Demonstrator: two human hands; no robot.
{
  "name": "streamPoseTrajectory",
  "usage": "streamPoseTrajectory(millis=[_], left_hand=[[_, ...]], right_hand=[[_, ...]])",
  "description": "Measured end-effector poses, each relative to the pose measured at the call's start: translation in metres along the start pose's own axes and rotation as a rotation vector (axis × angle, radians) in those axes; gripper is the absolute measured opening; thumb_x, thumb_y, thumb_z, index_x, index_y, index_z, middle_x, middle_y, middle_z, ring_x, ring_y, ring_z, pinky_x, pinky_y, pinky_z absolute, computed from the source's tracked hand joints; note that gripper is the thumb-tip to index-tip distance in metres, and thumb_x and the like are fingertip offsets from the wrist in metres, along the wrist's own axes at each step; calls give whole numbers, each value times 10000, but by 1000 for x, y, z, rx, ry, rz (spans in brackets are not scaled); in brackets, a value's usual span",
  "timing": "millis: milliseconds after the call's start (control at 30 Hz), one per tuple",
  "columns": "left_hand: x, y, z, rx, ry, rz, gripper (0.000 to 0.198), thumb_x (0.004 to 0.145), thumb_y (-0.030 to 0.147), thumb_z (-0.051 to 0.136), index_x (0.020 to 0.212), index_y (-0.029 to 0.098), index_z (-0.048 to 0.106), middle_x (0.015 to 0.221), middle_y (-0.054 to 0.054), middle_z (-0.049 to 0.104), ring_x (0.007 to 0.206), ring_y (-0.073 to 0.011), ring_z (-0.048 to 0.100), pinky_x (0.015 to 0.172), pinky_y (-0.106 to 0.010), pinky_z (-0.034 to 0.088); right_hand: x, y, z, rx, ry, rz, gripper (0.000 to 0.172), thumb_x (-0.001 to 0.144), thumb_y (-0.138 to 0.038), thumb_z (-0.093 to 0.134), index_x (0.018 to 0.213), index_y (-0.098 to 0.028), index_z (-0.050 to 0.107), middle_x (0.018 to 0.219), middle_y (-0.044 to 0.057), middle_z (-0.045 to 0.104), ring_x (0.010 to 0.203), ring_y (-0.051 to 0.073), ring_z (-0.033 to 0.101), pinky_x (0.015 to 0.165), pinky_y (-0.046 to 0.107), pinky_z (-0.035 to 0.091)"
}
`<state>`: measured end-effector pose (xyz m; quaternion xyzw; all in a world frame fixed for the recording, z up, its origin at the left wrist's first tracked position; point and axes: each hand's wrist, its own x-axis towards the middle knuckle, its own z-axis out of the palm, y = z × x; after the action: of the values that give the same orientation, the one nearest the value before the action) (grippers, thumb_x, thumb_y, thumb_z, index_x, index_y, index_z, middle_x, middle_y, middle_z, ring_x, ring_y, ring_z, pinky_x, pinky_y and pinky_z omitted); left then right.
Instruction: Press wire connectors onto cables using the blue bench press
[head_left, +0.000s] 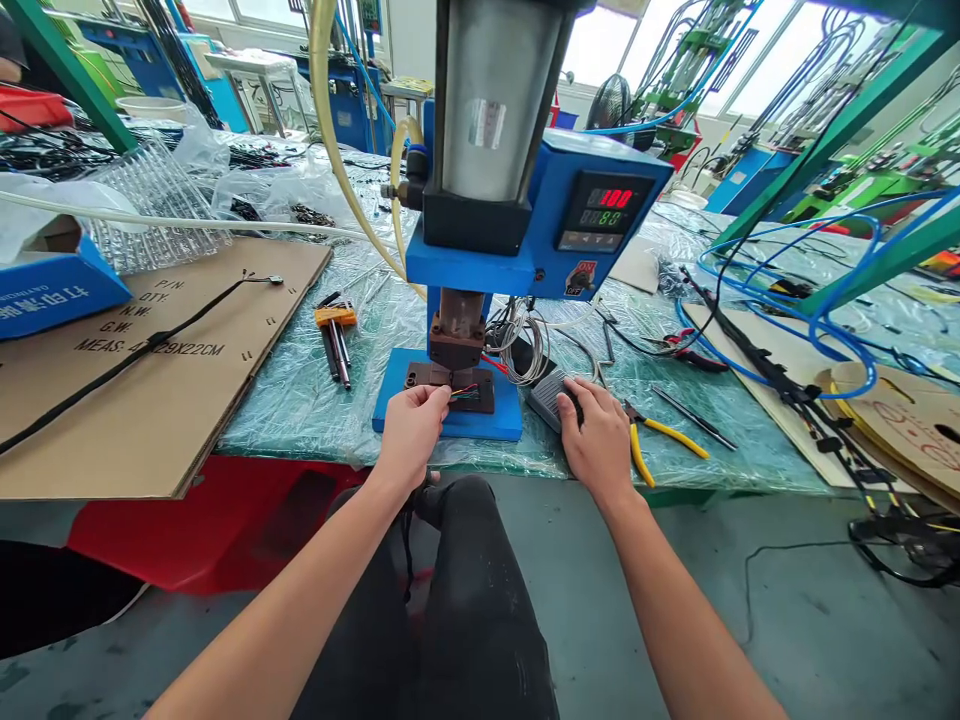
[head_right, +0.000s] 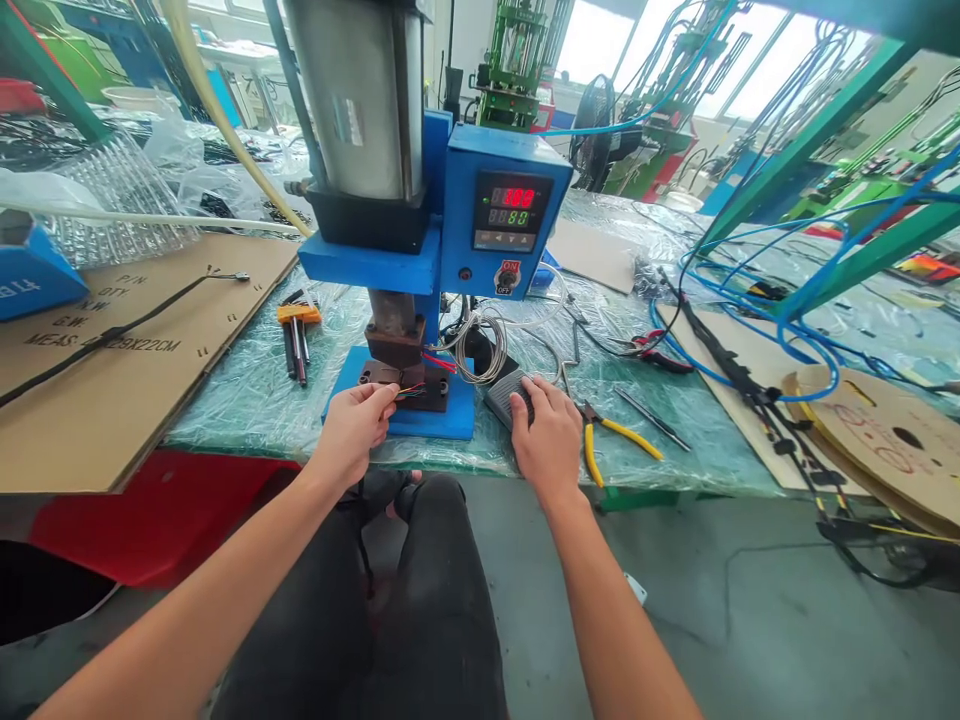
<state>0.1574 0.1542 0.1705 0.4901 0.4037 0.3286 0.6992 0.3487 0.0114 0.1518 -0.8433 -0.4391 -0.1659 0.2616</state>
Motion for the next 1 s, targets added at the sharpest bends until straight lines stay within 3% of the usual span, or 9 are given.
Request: streamPoseTrajectory(millis=[1000], left_hand=[[2,-4,-2,43,13,-9,251,769,352,623,624,203,482,507,69,356,414,-63,223,389,-219,150]], right_hand=[[1,2,0,-3,16,-14,432,998,-440,418,1231,-184,677,1261,104,672,1198,293,566,1047,474,411]])
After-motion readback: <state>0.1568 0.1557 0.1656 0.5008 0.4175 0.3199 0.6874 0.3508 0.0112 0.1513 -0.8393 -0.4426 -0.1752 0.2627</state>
